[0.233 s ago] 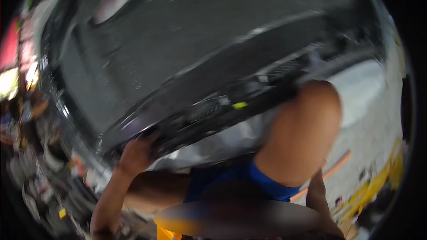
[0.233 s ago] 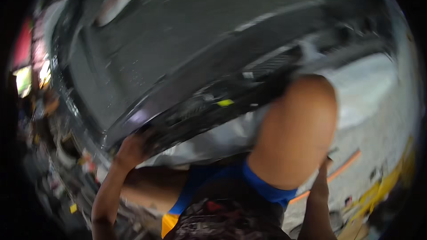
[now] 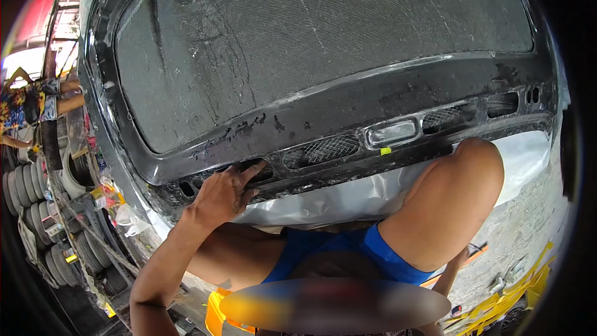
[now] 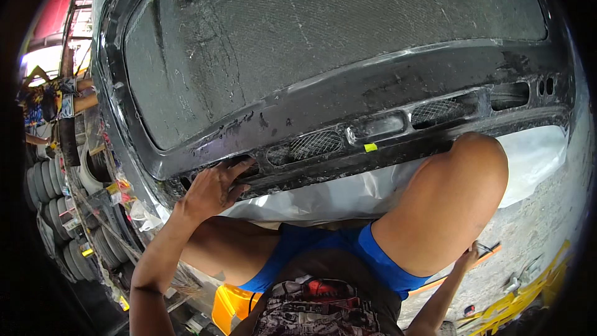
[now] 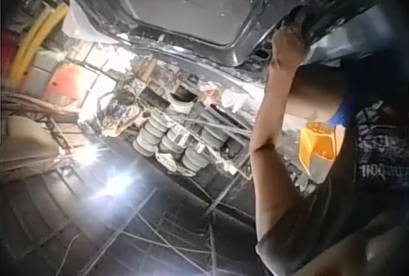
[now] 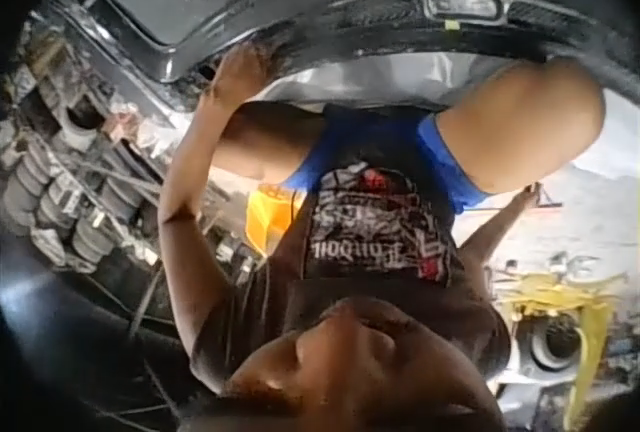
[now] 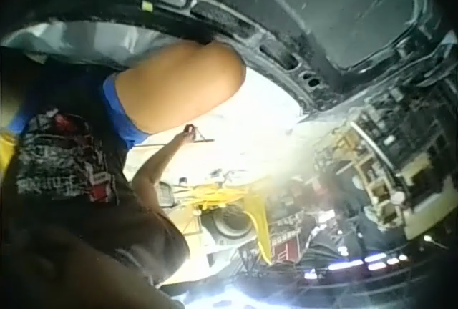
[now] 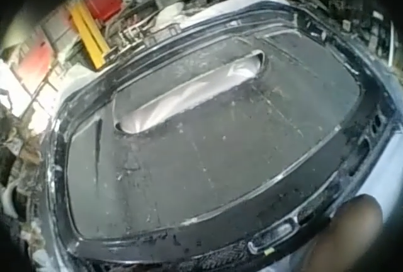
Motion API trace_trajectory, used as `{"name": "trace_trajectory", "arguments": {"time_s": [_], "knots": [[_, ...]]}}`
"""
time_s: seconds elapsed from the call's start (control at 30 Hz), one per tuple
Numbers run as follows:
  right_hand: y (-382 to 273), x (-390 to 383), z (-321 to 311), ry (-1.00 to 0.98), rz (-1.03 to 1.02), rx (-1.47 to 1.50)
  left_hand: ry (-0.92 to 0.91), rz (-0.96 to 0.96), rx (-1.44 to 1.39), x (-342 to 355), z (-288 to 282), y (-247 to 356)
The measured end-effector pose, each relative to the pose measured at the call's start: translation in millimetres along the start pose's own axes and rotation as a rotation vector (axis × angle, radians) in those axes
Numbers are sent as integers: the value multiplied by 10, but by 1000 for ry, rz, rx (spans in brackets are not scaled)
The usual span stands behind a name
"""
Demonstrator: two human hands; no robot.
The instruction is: Cutting and installing a decorative mesh grille into the vents of a car body part.
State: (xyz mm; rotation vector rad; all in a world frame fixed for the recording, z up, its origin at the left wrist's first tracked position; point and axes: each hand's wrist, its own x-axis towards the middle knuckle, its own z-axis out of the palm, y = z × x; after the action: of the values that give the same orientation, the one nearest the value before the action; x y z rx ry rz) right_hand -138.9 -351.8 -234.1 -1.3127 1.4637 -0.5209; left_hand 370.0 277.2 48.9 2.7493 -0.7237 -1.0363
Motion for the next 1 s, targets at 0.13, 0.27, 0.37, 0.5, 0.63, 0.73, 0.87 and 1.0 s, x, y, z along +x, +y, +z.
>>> {"name": "trace_trajectory", "arguments": {"time_s": [0.13,0.27,0.37,0.5,0.63,0.73,0.87,1.0], "knots": [[-1686,-517,480,-76,-395,-50,-51,70,82,144,-77,204],[-3569,-2075,2311,-317,-672,-49,-27,159,42,159,-28,8],[-3643,-2961,3669,-1068,-766,5,-114,111,82,193,-11,33],[-3389,-3257,4386,-1307,-846,-216,-71,137,89,179,22,-16],[-3217,-3327,4517,-1363,-855,-377,-39,151,53,170,67,-63],[-3105,-3328,4557,-1353,-971,-408,-107,117,40,189,20,-32],[-2993,-3326,4583,-1273,-1184,-368,-85,135,59,201,60,-57],[-2865,-3320,4587,-1234,-1307,-361,-82,153,45,200,48,-57]]}}
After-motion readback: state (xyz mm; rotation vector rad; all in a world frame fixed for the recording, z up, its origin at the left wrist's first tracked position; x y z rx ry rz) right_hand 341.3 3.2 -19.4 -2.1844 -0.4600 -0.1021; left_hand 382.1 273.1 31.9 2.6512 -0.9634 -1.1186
